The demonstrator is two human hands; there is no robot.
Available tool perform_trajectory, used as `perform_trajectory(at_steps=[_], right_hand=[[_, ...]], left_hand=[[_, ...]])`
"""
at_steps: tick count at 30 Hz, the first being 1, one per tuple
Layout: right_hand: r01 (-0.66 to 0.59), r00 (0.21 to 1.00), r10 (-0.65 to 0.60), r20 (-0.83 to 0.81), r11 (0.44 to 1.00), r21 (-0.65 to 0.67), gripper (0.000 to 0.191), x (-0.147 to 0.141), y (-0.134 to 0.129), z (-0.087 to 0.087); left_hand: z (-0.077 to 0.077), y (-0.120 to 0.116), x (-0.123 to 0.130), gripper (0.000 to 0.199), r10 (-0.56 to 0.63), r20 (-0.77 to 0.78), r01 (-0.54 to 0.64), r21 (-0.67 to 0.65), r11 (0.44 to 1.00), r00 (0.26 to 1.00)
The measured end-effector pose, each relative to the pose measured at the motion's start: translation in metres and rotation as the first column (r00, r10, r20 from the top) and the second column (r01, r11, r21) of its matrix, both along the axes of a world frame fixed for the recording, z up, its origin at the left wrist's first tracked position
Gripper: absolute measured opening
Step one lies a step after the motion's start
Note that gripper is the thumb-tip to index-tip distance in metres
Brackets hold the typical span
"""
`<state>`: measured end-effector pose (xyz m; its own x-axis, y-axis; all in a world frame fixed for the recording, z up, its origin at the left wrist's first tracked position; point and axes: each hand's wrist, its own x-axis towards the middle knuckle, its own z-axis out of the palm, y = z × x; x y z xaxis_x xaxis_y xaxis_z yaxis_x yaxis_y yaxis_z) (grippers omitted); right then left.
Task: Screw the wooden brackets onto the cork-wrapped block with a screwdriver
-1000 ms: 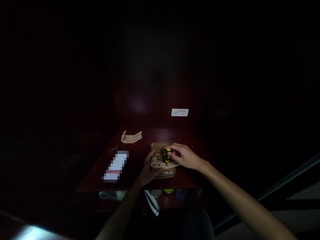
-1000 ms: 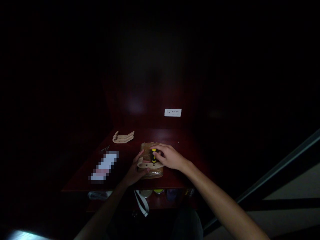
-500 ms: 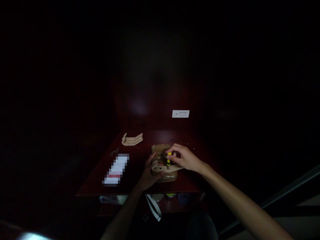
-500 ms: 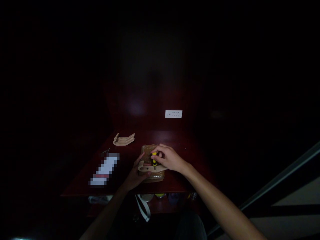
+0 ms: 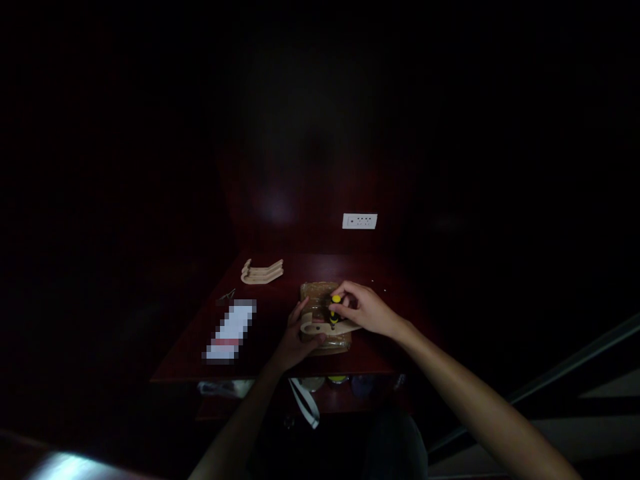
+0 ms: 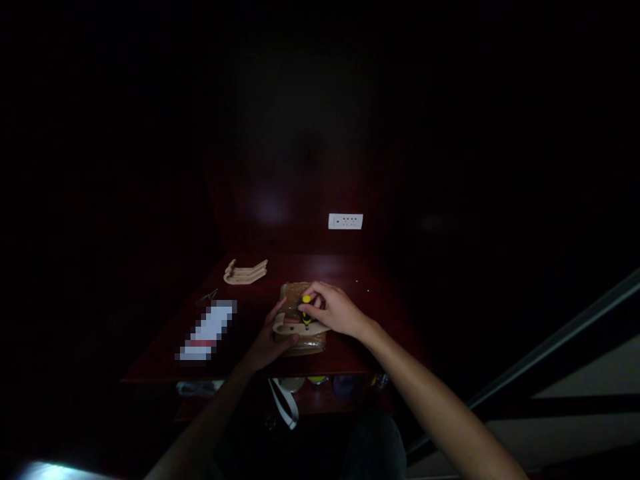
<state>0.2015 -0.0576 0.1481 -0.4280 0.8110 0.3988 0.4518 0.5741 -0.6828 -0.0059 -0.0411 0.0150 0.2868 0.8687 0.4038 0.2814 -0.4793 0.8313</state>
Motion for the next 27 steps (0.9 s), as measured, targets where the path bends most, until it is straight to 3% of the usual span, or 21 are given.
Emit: perform_trajectory(at_steps=[4,11,14,20,27], right_hand=[[-0.001,0.999,0.001,0.035,1.0,0.003,0.02,-0.001,0.0,0.001],[-0.102,0.99,0.11,0.089,0.99,-0.093,0.031,0.004,-0.001,0.004],[-0.082,0.994,0.091,0.061,0.986,-0.143,0.033,0.005,-0.001,0.0],[0.004,0.998,0.0,0.063,0.997,-0.076,0.032,0.001,-0.002,-0.006],[-0.026,0.991,0.036,0.129,0.997,-0.072,0.028,-0.003,-0.004,-0.001]], left_hand=[[-0.001,0.0,0.0,0.03,0.013,-0.001,-0.013,0.006,1.0,1.0],[-0.004,0.003,-0.001,0.029,0.02,0.008,-0.02,0.021,1.0,1.0],[-0.005,0.003,-0.001,0.027,0.009,-0.016,-0.009,0.025,1.0,1.0],[-0.002,0.001,-0.001,0.034,0.012,0.024,-0.012,0.004,1.0,1.0],[0.001,0.0,0.0,0.027,0.015,-0.029,-0.014,0.022,1.0,0.999]])
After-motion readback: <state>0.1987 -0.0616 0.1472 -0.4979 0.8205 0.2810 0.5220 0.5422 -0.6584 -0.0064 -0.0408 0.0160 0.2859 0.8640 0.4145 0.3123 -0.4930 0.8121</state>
